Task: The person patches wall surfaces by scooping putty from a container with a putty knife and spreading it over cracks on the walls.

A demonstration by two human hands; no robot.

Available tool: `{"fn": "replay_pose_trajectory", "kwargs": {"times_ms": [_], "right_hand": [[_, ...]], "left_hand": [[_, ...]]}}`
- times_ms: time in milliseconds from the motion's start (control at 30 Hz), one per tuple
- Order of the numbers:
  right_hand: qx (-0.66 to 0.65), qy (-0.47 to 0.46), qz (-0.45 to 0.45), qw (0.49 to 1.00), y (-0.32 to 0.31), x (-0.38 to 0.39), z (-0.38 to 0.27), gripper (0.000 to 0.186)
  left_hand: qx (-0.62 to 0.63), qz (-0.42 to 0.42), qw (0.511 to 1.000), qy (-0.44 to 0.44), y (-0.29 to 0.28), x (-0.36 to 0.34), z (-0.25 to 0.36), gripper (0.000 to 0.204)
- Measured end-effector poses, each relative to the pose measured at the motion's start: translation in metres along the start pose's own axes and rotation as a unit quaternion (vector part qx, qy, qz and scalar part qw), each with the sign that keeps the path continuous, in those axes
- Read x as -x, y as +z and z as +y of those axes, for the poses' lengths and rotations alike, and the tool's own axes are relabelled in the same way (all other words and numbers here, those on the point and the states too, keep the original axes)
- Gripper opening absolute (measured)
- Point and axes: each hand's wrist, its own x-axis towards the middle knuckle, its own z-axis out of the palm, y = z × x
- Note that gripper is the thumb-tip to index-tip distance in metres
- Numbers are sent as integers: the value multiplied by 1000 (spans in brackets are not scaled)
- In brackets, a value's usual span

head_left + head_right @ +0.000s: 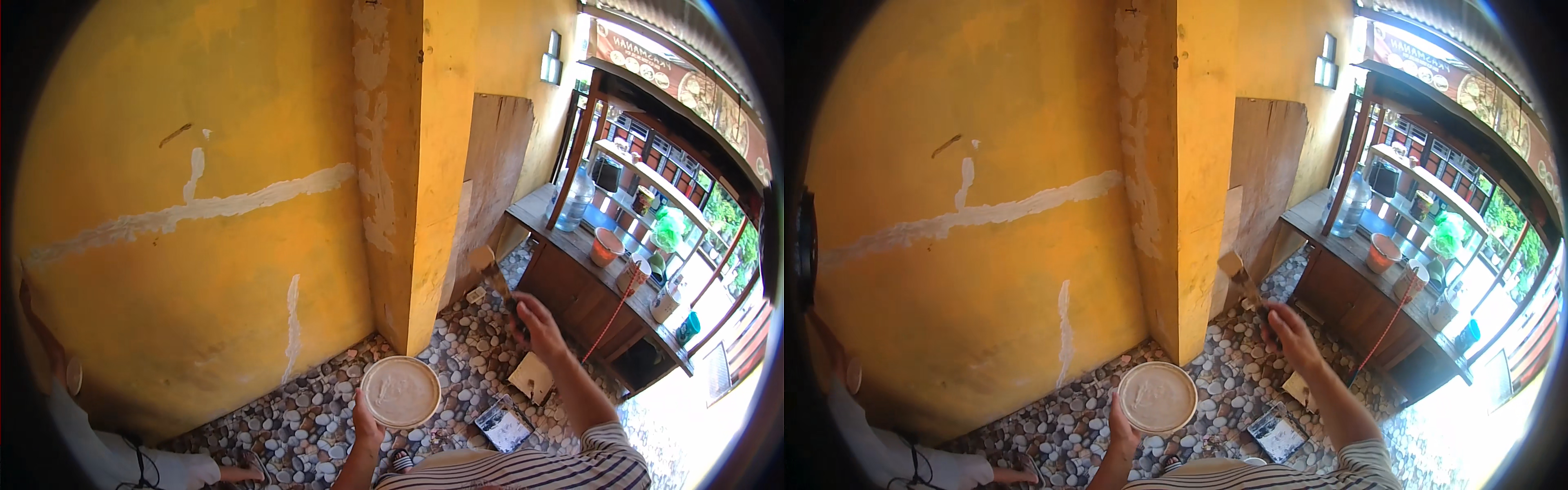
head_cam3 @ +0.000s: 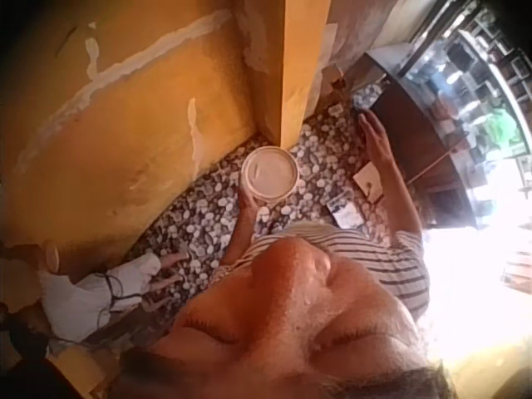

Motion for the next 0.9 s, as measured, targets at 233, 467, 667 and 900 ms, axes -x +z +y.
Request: {"fn": "replay_pose_trajectory", "kwargs": {"times_ms": [233,467,667,900], "right_hand": [[255,-257,25,932,7,-104,-87,31],[527,-573,145,611,43,-218,-192,29],[594,-613,230,467,42,-287,-268,22],[614,-628,233,418,34,-345,-302,20]], "left_hand": [[-1,23,1000,2,21,-25,37,63],[17,-4,1000,22,-3,-95,41,63],[21,14,998,56,39,-145,69,62],[62,-4,997,40,44,-216,72,60]]}}
